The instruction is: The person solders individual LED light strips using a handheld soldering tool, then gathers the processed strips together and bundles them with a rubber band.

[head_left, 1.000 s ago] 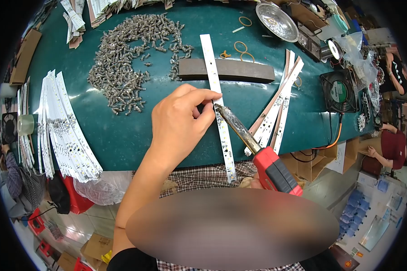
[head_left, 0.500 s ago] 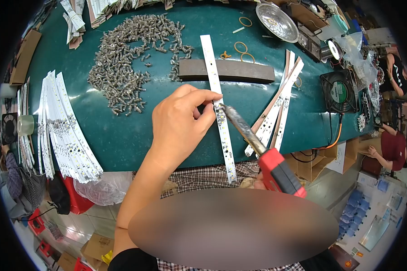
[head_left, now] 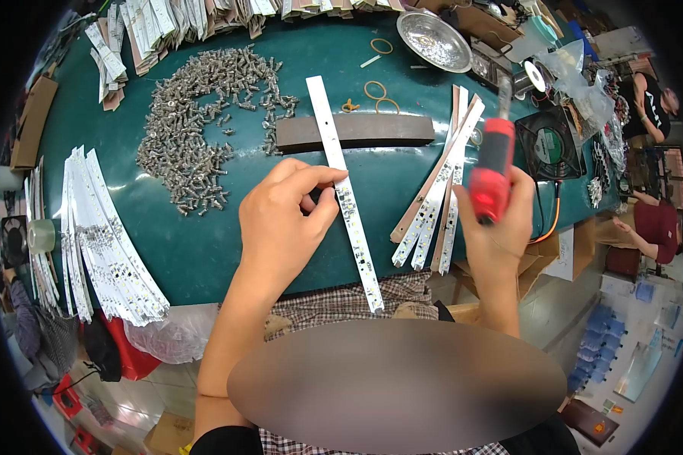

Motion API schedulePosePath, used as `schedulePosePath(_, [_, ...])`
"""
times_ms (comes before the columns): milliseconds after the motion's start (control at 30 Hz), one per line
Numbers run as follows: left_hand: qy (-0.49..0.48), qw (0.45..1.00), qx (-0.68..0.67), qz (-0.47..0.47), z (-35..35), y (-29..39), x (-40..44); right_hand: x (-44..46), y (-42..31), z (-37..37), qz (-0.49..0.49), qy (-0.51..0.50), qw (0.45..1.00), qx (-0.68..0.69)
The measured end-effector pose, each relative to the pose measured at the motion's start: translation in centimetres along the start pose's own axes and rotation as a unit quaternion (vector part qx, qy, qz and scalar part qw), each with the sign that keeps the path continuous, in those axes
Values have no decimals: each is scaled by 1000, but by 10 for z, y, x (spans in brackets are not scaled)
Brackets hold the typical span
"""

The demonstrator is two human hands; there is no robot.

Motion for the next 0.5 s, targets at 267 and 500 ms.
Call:
schedulePosePath(267, [-45, 998, 22, 29, 2, 13, -4, 12, -8, 40, 14, -15, 993, -115])
schedulePosePath(500, [-28, 999, -25, 16, 10, 17, -7, 17, -2, 30, 54, -2, 995, -85])
Point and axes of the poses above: each hand's wrist, its own x-axis towards the middle knuckle, its own z-axis out of the palm, y = z × x, the point moved 8 cm from there along x, towards the middle knuckle, and after that the axes turned 11 degrees about z, right-handed, at the moved point
